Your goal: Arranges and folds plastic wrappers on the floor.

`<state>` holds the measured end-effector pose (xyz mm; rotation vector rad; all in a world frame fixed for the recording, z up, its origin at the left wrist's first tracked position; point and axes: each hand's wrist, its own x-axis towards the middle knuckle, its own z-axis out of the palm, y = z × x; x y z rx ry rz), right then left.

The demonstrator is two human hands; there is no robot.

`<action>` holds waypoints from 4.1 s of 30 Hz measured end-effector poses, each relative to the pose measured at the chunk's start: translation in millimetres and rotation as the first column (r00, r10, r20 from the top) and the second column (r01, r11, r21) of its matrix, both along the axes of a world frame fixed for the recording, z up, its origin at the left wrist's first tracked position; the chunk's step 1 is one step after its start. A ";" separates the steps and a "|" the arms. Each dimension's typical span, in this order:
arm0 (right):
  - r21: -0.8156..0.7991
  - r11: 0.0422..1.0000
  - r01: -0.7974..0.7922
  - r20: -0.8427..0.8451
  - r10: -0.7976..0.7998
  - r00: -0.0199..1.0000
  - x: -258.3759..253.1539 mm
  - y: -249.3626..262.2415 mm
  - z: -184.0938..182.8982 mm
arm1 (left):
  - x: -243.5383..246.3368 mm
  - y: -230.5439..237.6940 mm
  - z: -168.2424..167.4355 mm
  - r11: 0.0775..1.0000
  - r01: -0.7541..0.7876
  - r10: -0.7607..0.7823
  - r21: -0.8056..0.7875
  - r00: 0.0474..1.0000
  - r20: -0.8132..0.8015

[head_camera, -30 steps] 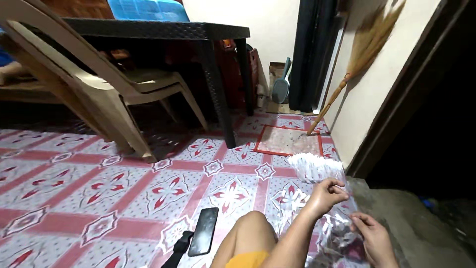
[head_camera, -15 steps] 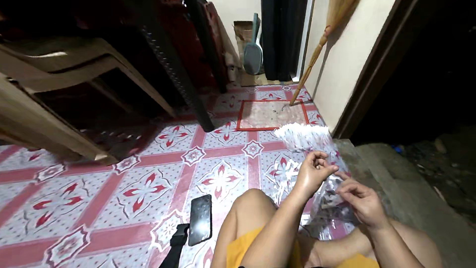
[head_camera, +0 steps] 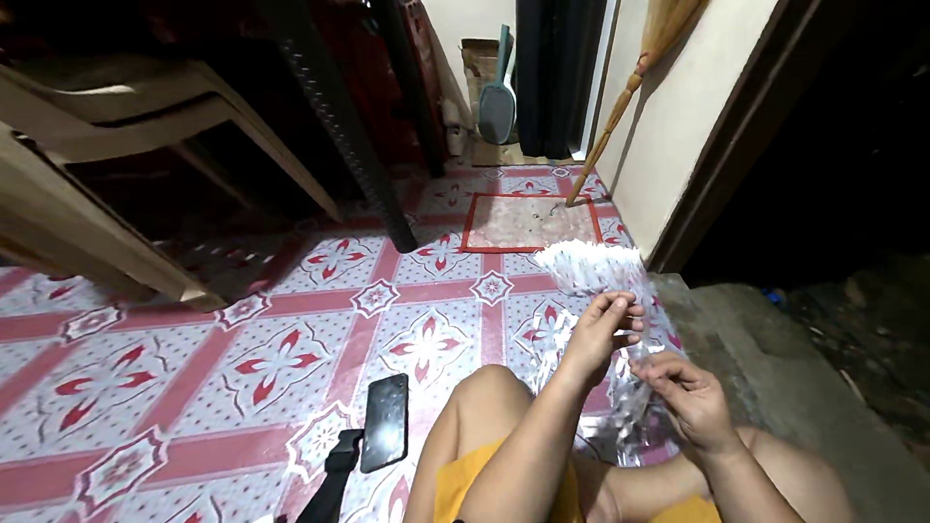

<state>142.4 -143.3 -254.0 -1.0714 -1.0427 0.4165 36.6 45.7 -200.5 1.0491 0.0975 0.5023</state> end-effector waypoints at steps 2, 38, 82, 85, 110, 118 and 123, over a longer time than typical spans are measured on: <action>-0.007 1.000 -0.016 0.005 0.016 1.000 1.4 -4.3 1.6 | -1.0 -2.2 2.4 0.996 0.063 -0.063 -0.068 0.998 0.006; -0.031 0.893 0.449 0.231 -0.430 0.873 1.8 -6.0 22.7 | 5.0 -14.1 -22.5 0.709 -0.207 0.292 0.674 0.956 -0.013; -0.187 0.965 0.186 0.010 -0.187 0.982 -34.6 3.5 14.2 | -19.8 -20.5 8.6 0.650 -0.444 0.472 0.617 0.872 0.130; -0.181 0.942 0.284 0.012 -0.286 0.958 -33.4 8.3 23.5 | -14.3 -23.3 -2.3 0.596 -0.429 0.466 0.679 0.873 0.143; -0.138 0.911 0.389 0.028 -0.389 0.921 -30.3 6.6 32.3 | -11.3 -33.2 11.3 0.848 -0.338 0.339 0.407 0.938 0.073; -0.132 0.910 0.392 0.045 -0.390 0.920 -30.8 6.0 33.0 | -18.2 -34.0 19.9 0.848 -0.356 0.350 0.392 0.932 0.089; -0.151 0.908 0.390 0.082 -0.382 0.921 -27.9 4.1 29.9 | -18.3 -32.3 19.0 0.848 -0.370 0.356 0.378 0.928 0.111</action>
